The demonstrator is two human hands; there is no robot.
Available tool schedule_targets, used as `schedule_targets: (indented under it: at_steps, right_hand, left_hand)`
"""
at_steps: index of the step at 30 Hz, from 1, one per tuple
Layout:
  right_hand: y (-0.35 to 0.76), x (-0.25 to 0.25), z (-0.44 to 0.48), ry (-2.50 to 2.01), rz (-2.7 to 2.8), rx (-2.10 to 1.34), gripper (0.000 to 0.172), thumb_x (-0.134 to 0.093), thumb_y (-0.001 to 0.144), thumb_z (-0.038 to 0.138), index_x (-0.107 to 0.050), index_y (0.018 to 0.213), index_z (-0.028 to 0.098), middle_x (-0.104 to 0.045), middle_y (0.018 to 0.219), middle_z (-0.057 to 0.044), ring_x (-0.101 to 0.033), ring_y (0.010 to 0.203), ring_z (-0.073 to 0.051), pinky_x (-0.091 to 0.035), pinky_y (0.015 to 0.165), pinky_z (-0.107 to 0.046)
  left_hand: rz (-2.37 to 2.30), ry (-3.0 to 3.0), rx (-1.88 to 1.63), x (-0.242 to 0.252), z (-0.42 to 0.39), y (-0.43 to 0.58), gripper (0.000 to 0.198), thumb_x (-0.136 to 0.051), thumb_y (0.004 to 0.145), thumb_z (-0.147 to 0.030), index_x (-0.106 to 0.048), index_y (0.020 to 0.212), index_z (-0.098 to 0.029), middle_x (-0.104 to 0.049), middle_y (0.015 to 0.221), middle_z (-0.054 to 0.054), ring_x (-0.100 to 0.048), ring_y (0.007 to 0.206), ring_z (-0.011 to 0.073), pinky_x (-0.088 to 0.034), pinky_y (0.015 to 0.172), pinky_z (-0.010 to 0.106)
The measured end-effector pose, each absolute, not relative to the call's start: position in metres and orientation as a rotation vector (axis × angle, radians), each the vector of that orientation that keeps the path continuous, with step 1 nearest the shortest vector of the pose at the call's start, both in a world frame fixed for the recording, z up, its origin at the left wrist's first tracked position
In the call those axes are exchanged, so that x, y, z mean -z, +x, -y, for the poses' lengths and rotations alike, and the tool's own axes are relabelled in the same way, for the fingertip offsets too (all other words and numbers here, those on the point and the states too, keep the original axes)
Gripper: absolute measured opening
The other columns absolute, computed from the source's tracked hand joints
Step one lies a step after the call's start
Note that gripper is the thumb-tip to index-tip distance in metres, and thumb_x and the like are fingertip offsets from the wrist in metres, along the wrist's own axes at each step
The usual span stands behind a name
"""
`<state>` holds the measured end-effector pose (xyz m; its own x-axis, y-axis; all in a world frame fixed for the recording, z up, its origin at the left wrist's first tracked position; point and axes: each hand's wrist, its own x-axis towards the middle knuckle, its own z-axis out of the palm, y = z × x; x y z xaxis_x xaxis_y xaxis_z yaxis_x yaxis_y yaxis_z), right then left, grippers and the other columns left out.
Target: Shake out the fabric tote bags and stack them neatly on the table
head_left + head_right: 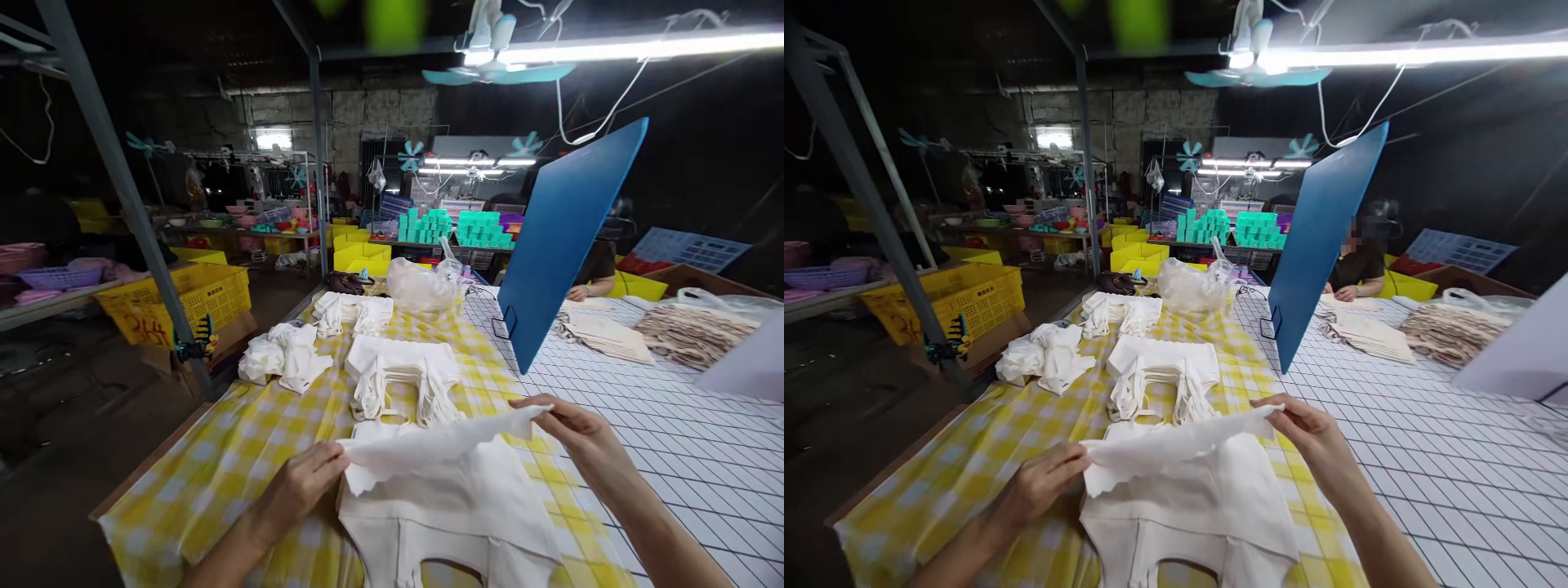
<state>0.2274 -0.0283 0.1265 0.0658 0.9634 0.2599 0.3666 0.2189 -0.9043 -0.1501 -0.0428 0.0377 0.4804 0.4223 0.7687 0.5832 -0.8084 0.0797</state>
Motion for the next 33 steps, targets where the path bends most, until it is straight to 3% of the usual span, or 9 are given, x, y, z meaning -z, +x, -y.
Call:
schedule_targets:
  at_steps: [4, 7, 11, 16, 19, 22, 24, 28, 33]
  right_hand:
    - [0.226, -0.147, 0.011, -1.219, 1.382, -0.707, 0.035, -0.071, 0.059, 0.052, -0.071, 0.072, 0.02, -0.067, 0.083, -0.009, -0.057, 0.082, -0.022, -0.048, 0.068, -0.03]
    - [0.225, -0.165, -0.002, -1.116, 1.239, -0.686, 0.031, -0.075, 0.056, 0.049, -0.069, 0.063, 0.02, -0.063, 0.073, -0.004, -0.054, 0.072, -0.016, -0.046, 0.064, -0.025]
    - [0.219, -0.192, -0.016, -1.05, 1.161, -0.656, 0.031, -0.077, 0.053, 0.047, -0.066, 0.061, 0.019, -0.056, 0.062, -0.001, -0.047, 0.058, -0.01, -0.041, 0.048, -0.019]
    - [0.21, -0.194, -0.055, -1.103, 1.185, -0.65, 0.031, -0.073, 0.058, 0.047, -0.061, 0.062, 0.018, -0.045, 0.051, 0.005, -0.034, 0.044, -0.006, -0.027, 0.036, -0.017]
    - [0.206, -0.157, -0.103, -1.224, 1.15, -0.784, 0.03, -0.068, 0.059, 0.046, -0.061, 0.07, 0.019, -0.052, 0.054, 0.003, -0.043, 0.045, -0.009, -0.033, 0.039, -0.021]
    - [0.201, -0.1, -0.154, -1.433, 1.197, -0.69, 0.031, -0.054, 0.065, 0.047, -0.061, 0.073, 0.017, -0.062, 0.062, -0.002, -0.055, 0.056, -0.017, -0.041, 0.049, -0.026]
    - [0.197, -0.063, -0.18, -1.604, 1.28, -0.536, 0.032, -0.047, 0.067, 0.045, -0.06, 0.066, 0.016, -0.061, 0.059, -0.003, -0.054, 0.057, -0.018, -0.039, 0.05, -0.026]
    - [0.194, -0.023, -0.208, -1.757, 1.342, -0.406, 0.027, -0.048, 0.065, 0.042, -0.054, 0.051, 0.019, -0.054, 0.048, -0.001, -0.049, 0.053, -0.017, -0.033, 0.05, -0.026]
    - [0.204, -0.033, -0.228, -1.856, 1.433, -0.292, 0.027, -0.046, 0.072, 0.041, -0.06, 0.064, 0.019, -0.059, 0.059, -0.002, -0.051, 0.06, -0.017, -0.033, 0.056, -0.026]
  left_hand:
    - [1.298, -2.584, 1.649, -0.072, 0.014, -0.146, 0.014, -0.053, 0.083, -0.025, -0.063, 0.077, -0.019, -0.066, 0.07, 0.001, -0.062, 0.063, 0.011, -0.048, 0.058, 0.017]
    - [1.567, -2.533, 2.173, -0.1, -0.004, -0.145, 0.019, -0.056, 0.08, -0.036, -0.061, 0.076, -0.017, -0.064, 0.072, 0.001, -0.058, 0.065, 0.0115, -0.046, 0.058, 0.018]
    - [1.535, -2.395, 2.741, -0.135, -0.024, -0.14, 0.027, -0.063, 0.072, -0.044, -0.056, 0.077, -0.018, -0.057, 0.066, -0.003, -0.05, 0.058, 0.0084, -0.04, 0.053, 0.016]
    - [1.573, -2.158, 3.009, -0.148, -0.076, -0.128, 0.033, -0.067, 0.065, -0.044, -0.051, 0.077, -0.019, -0.051, 0.06, -0.006, -0.046, 0.053, 0.0073, -0.038, 0.05, 0.015]
    - [1.776, -2.021, 2.835, -0.121, -0.131, -0.12, 0.027, -0.057, 0.069, -0.043, -0.048, 0.075, -0.018, -0.054, 0.065, -0.004, -0.051, 0.059, 0.0096, -0.042, 0.057, 0.018]
    - [2.337, -1.953, 1.986, -0.075, -0.183, -0.111, 0.017, -0.042, 0.078, -0.032, -0.049, 0.077, -0.017, -0.058, 0.069, 0.0, -0.057, 0.068, 0.0136, -0.044, 0.063, 0.022]
    - [2.497, -1.896, 1.683, -0.048, -0.207, -0.105, 0.012, -0.042, 0.077, -0.024, -0.051, 0.072, -0.017, -0.06, 0.069, 0.003, -0.059, 0.073, 0.018, -0.045, 0.068, 0.027]
    - [2.602, -1.893, 1.394, -0.025, -0.232, -0.1, 0.013, -0.045, 0.076, -0.019, -0.055, 0.069, -0.017, -0.064, 0.073, 0.008, -0.061, 0.078, 0.0245, -0.044, 0.071, 0.033]
    - [2.557, -1.966, 1.134, -0.042, -0.248, -0.105, 0.018, -0.042, 0.084, -0.024, -0.058, 0.087, -0.016, -0.066, 0.092, 0.01, -0.061, 0.091, 0.0225, -0.043, 0.077, 0.029]
